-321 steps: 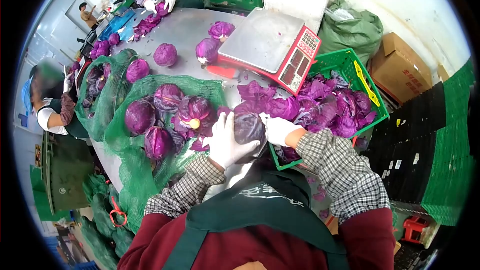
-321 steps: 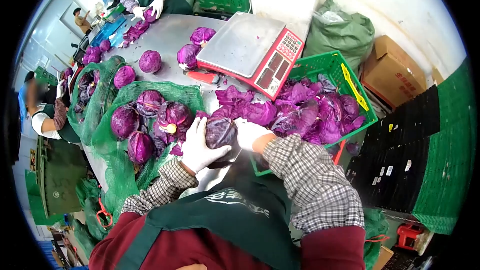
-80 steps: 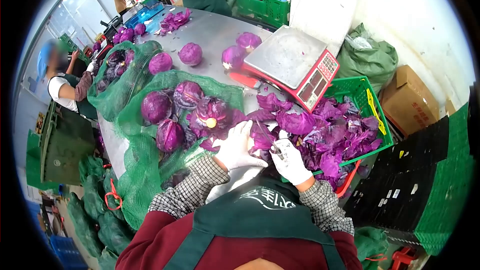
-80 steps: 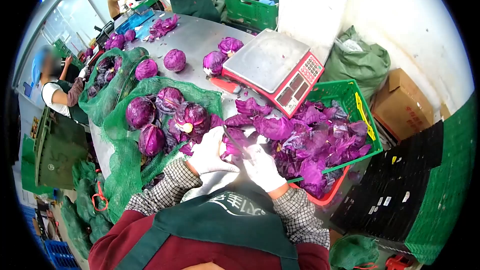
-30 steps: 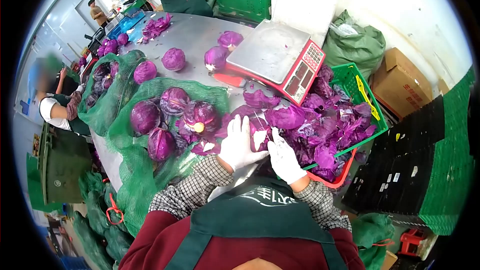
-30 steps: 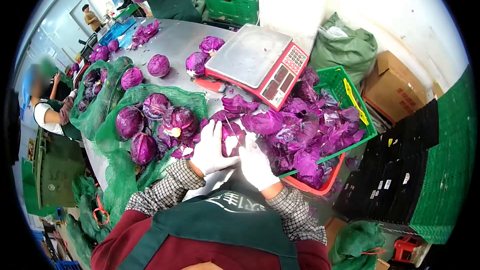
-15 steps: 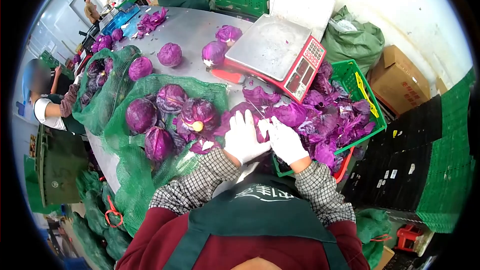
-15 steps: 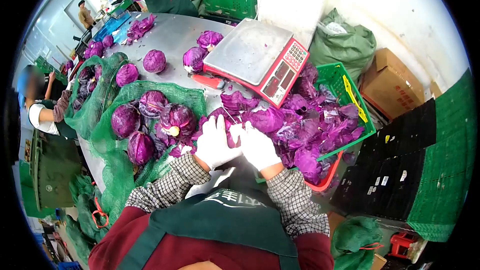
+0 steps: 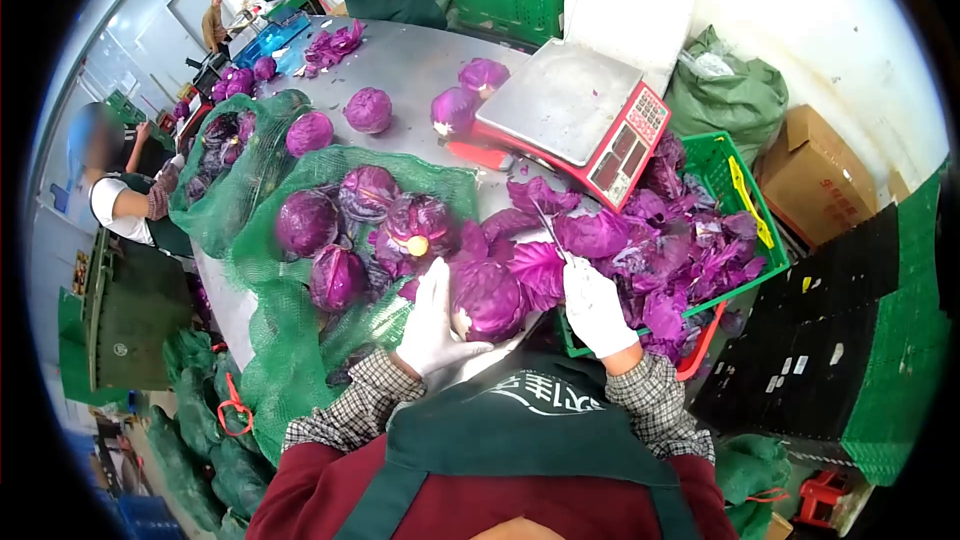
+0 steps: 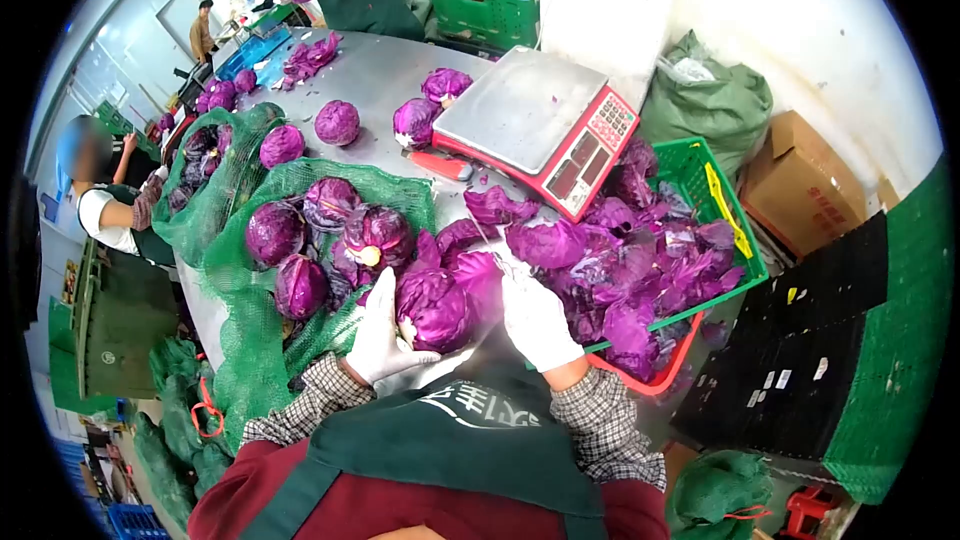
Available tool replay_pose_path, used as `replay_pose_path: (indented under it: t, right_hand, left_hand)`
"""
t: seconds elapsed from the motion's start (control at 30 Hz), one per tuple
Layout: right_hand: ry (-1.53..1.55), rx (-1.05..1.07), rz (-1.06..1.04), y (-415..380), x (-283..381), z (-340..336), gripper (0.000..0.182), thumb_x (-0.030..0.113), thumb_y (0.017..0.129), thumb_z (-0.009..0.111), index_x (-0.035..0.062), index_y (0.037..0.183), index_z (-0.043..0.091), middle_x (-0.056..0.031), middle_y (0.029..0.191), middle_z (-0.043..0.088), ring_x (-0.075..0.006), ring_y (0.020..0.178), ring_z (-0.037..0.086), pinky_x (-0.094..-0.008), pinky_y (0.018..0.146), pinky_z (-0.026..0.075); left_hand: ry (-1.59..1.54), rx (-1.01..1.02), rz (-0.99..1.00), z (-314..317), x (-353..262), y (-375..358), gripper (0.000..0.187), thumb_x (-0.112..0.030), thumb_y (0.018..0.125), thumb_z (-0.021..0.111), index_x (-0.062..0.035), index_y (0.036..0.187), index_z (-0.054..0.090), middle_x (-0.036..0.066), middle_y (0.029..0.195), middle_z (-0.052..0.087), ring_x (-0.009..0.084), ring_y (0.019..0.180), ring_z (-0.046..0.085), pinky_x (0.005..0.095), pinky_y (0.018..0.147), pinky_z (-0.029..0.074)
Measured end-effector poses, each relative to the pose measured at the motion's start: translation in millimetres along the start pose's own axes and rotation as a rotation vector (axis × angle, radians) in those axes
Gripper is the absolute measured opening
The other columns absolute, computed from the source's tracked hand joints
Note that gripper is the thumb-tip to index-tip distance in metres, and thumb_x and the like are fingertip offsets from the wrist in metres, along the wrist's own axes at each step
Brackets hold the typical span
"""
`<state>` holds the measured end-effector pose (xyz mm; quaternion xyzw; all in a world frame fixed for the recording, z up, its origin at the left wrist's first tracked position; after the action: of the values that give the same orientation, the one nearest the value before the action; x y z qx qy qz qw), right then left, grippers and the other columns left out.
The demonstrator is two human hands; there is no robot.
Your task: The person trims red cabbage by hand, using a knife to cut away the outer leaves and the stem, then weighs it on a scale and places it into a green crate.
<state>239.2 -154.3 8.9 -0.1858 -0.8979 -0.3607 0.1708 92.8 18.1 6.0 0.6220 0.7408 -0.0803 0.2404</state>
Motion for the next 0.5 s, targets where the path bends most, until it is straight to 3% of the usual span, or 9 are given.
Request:
replay_pose_path:
  t: [0.1,0.13,0.2,0.3,0.33,0.37,0.43,0.5]
  right_hand:
    - [-0.078,0.079,0.008,-10,-2,7,0.033,0.002,0.08,0.053,-0.0097,0.11,0.053,-0.0252,0.104,0.06,-0.0376,0.088,0.061,-0.0416,0.077,0.052]
    - [-0.019,0.043,0.104,-8,-13,-2,0.026,0.005,0.079,0.055,-0.0056,0.103,0.055,-0.0222,0.095,0.06,-0.036,0.082,0.061,-0.0416,0.071,0.051]
    - [-0.479,-0.088,0.184,-17,-53,-32,0.013,0.012,0.08,0.055,0.0006,0.084,0.051,-0.0152,0.076,0.055,-0.0309,0.069,0.057,-0.0391,0.057,0.048]
    - [-0.759,-0.241,0.193,-96,-188,-60,0.041,0.027,0.098,0.043,-0.0011,0.128,0.047,-0.0256,0.111,0.06,-0.035,0.087,0.062,-0.0414,0.075,0.049]
    - [-0.168,-0.235,0.794,-83,-177,-84,0.049,0.026,0.098,0.043,-0.0026,0.138,0.036,-0.028,0.132,0.047,-0.0369,0.1,0.059,-0.0386,0.082,0.048]
    - [-0.147,-0.161,0.929,-70,-159,-91,0.05,0.024,0.098,0.042,-0.0045,0.138,0.033,-0.0282,0.135,0.043,-0.0385,0.11,0.054,-0.0372,0.088,0.046]
    - [-0.011,-0.17,0.892,-42,-109,-85,0.05,0.023,0.098,0.042,-0.0042,0.139,0.033,-0.0292,0.134,0.044,-0.0367,0.108,0.056,-0.0367,0.087,0.047]
    - [-0.397,0.078,0.25,-44,-92,-34,0.048,0.022,0.099,0.043,-0.0037,0.139,0.035,-0.0281,0.134,0.046,-0.0342,0.106,0.057,-0.0369,0.087,0.046]
  left_hand:
    - [0.142,0.131,0.184,4,-16,5,0.122,-0.047,0.052,0.086,0.0008,0.143,0.02,0.03,0.144,0.022,0.0465,0.134,0.024,0.0523,0.111,0.022]
    - [0.121,0.147,0.205,4,-15,5,0.118,-0.045,0.053,0.086,-0.0024,0.143,0.024,0.029,0.144,0.022,0.0457,0.134,0.024,0.0525,0.11,0.024]
    - [0.027,0.153,0.146,2,-5,5,0.119,-0.045,0.052,0.087,-0.0016,0.143,0.023,0.029,0.144,0.021,0.0452,0.134,0.024,0.0519,0.11,0.025]
    - [0.011,0.207,-0.005,-1,4,16,0.13,-0.047,0.047,0.088,-0.0002,0.145,0.016,0.031,0.146,0.013,0.0463,0.134,0.022,0.0488,0.11,0.027]
    - [0.012,0.239,-0.019,-3,-1,26,0.133,-0.048,0.046,0.089,0.0003,0.145,0.014,0.032,0.146,0.01,0.0474,0.134,0.023,0.0485,0.11,0.028]
    - [0.012,0.261,-0.028,-6,-9,40,0.136,-0.048,0.044,0.089,0.0007,0.145,0.013,0.034,0.146,0.006,0.0484,0.133,0.024,0.0482,0.109,0.03]
    - [0.195,0.452,-0.035,-5,-29,63,0.14,-0.046,0.042,0.09,-0.0008,0.147,0.009,0.04,0.145,0.0,0.0549,0.119,0.039,0.0494,0.1,0.04]
    - [0.302,0.56,0.0,-1,-39,73,0.133,-0.042,0.046,0.088,-0.0057,0.148,0.011,0.037,0.146,-0.004,0.0539,0.105,0.05,0.0497,0.085,0.051]
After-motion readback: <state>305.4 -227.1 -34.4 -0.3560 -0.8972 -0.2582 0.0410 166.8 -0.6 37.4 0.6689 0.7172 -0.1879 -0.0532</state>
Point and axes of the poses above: each hand's wrist, its own y-axis towards the middle knuckle, its own z-axis out of the palm, x = y × z, the point moved 6 cm from there along y, towards the middle knuckle
